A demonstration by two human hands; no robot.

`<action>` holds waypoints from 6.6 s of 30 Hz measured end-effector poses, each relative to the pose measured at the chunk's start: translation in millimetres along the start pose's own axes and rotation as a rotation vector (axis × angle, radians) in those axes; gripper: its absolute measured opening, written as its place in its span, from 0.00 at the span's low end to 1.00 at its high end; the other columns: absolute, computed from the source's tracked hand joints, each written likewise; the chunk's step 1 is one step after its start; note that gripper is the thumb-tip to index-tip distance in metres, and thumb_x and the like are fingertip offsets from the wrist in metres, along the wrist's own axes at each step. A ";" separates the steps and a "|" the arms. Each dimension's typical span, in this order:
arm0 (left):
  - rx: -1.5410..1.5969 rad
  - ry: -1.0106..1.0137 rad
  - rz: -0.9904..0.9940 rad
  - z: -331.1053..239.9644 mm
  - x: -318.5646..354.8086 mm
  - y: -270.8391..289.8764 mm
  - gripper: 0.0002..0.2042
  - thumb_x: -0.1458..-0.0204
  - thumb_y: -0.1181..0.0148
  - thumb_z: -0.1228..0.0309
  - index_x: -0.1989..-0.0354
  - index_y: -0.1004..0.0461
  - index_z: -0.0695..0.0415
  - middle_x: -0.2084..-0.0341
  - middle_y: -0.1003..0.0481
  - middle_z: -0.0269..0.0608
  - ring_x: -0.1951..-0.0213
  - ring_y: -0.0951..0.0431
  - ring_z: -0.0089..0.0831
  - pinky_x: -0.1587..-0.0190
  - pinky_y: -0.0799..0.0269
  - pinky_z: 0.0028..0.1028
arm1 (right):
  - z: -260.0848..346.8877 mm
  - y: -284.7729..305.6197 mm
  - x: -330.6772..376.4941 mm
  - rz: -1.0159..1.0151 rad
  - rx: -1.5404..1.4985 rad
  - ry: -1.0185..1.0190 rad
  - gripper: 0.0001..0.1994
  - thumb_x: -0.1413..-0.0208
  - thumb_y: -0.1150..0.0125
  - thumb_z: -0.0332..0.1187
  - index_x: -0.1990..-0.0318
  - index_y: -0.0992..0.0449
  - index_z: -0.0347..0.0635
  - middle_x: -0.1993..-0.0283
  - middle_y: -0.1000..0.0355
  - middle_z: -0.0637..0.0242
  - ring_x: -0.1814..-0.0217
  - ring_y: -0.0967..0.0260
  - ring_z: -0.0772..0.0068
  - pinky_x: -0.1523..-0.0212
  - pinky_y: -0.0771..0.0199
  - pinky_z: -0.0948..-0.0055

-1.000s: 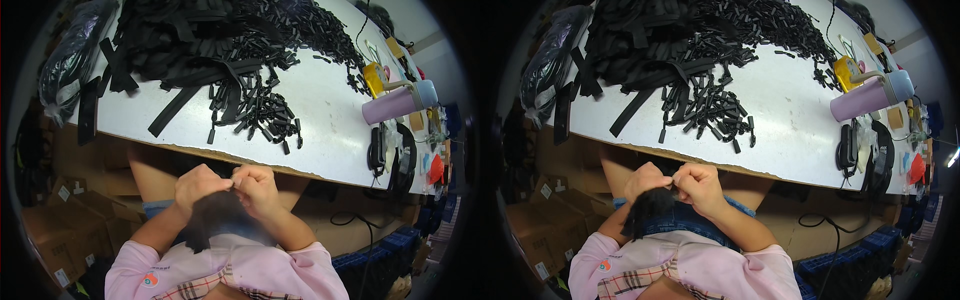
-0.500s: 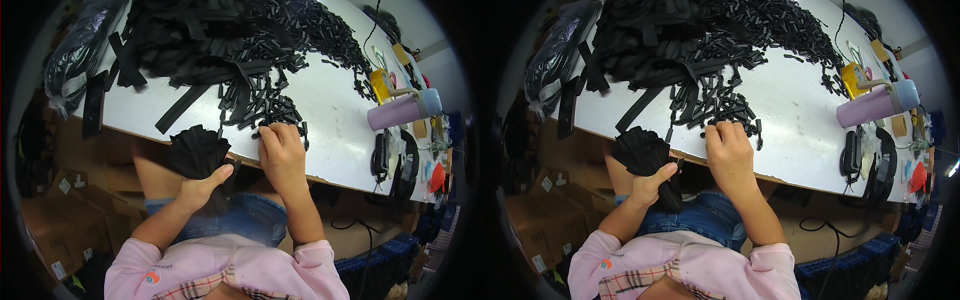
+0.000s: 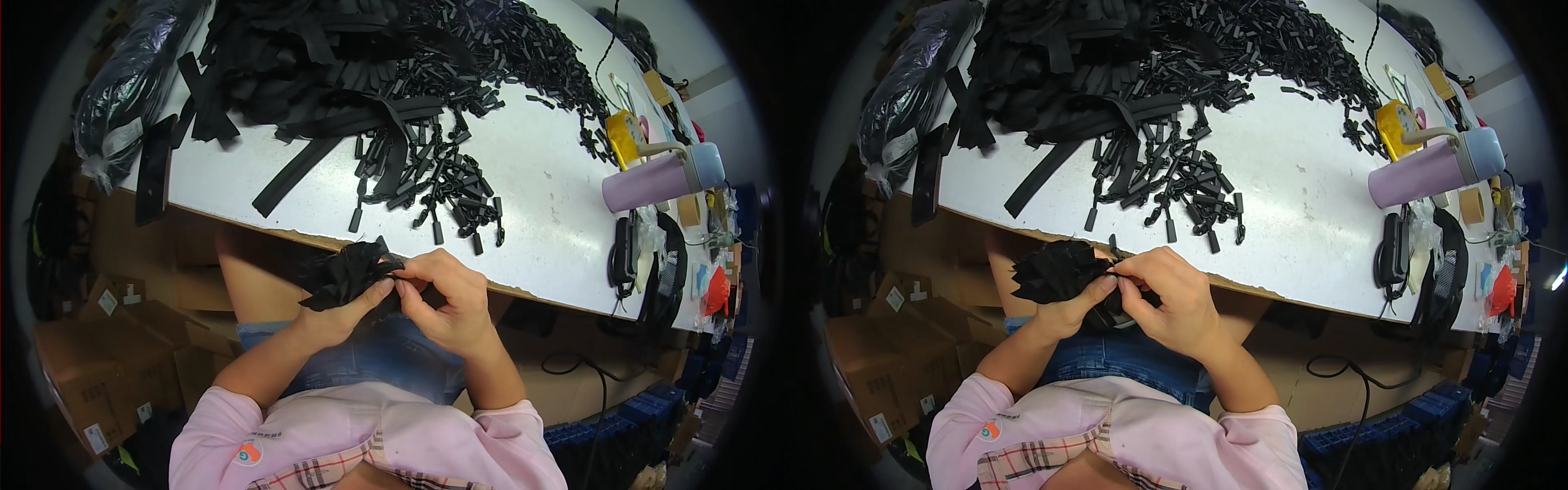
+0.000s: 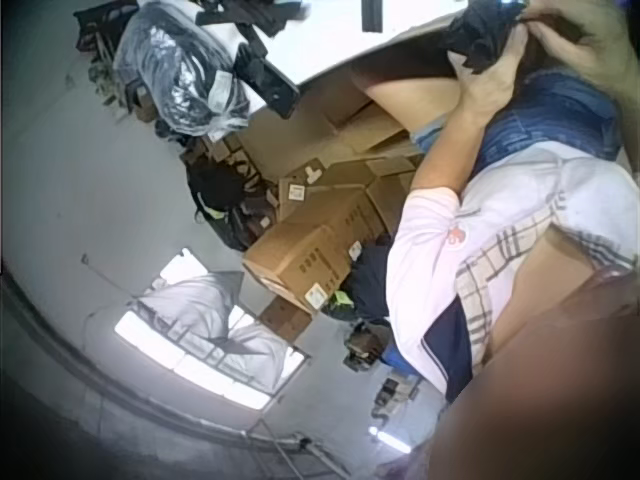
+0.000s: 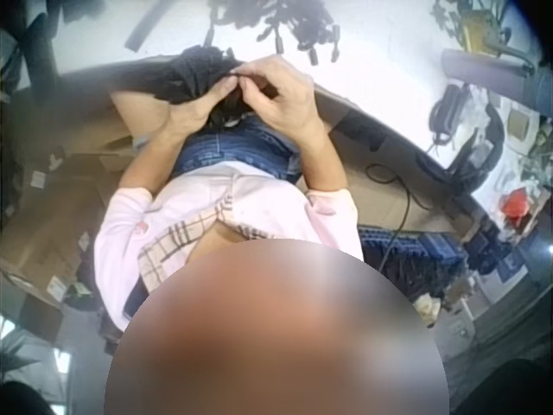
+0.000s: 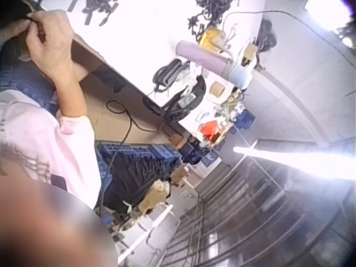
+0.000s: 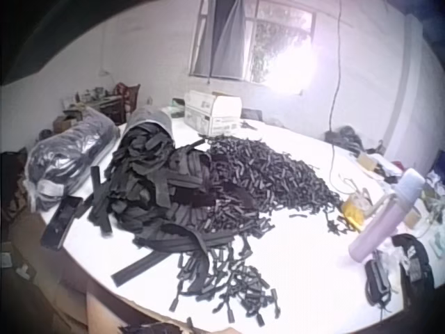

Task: Attaching slider components to black zipper tape or straps.

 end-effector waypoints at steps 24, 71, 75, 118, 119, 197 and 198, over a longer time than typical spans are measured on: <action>-0.050 -0.006 -0.034 -4.4 2.4 -2.1 0.06 0.53 0.46 0.75 0.66 0.31 0.60 0.72 0.29 0.33 0.69 0.31 0.18 0.66 0.34 0.20 | -17.9 -15.4 19.5 -0.303 -0.618 -0.307 0.06 0.60 0.44 0.18 0.70 0.29 0.32 0.69 0.32 0.60 0.69 0.34 0.74 0.69 0.34 0.82; 0.016 -0.116 -0.010 -13.5 5.4 -4.6 0.08 0.50 0.53 0.77 0.61 0.37 0.61 0.65 0.33 0.36 0.60 0.34 0.21 0.56 0.39 0.21 | -18.4 -17.1 16.6 -0.019 -0.490 -0.203 0.02 0.54 0.48 0.22 0.74 0.33 0.33 0.77 0.36 0.68 0.83 0.41 0.86 0.83 0.43 0.87; -0.140 -0.156 0.073 -15.8 3.0 -3.1 0.09 0.51 0.51 0.77 0.61 0.38 0.61 0.67 0.33 0.36 0.62 0.34 0.21 0.58 0.38 0.20 | -22.3 -17.4 18.5 0.025 -0.556 -0.256 0.03 0.53 0.48 0.24 0.74 0.33 0.33 0.77 0.36 0.68 0.81 0.43 0.87 0.83 0.45 0.87; 0.022 -0.009 0.020 -1.8 4.2 5.2 0.06 0.58 0.41 0.72 0.72 0.30 0.58 0.78 0.32 0.33 0.73 0.33 0.20 0.71 0.38 0.19 | -12.0 -17.9 20.7 -0.101 -0.562 -0.340 0.02 0.53 0.47 0.22 0.72 0.30 0.31 0.77 0.34 0.68 0.79 0.37 0.85 0.80 0.37 0.87; -0.144 -0.164 -0.004 -5.7 4.2 5.4 0.05 0.58 0.42 0.72 0.72 0.29 0.58 0.78 0.30 0.35 0.74 0.31 0.22 0.71 0.37 0.19 | -14.3 -19.5 21.8 -0.077 -0.601 -0.362 0.02 0.53 0.48 0.22 0.72 0.30 0.32 0.78 0.34 0.68 0.80 0.38 0.85 0.81 0.37 0.87; -0.017 -0.101 0.037 -17.8 0.5 0.9 0.09 0.50 0.51 0.75 0.60 0.34 0.61 0.64 0.32 0.38 0.61 0.33 0.23 0.56 0.37 0.24 | -20.0 -27.1 21.7 -0.052 -0.672 -0.361 0.03 0.50 0.49 0.25 0.69 0.33 0.35 0.76 0.38 0.74 0.78 0.45 0.90 0.80 0.45 0.90; 0.029 -0.056 -0.014 -15.4 1.1 0.8 0.08 0.53 0.48 0.74 0.64 0.32 0.62 0.67 0.32 0.38 0.64 0.33 0.24 0.59 0.37 0.23 | -21.2 -27.7 22.3 -0.047 -0.698 -0.369 0.04 0.49 0.49 0.26 0.69 0.33 0.35 0.76 0.38 0.74 0.78 0.45 0.90 0.79 0.45 0.89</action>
Point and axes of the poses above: each hand's wrist, its own x-axis away from the middle knuckle, its own y-axis out of the back of the hand, z = x × y, the point moved 4 cm from there along -x, towards the middle knuckle
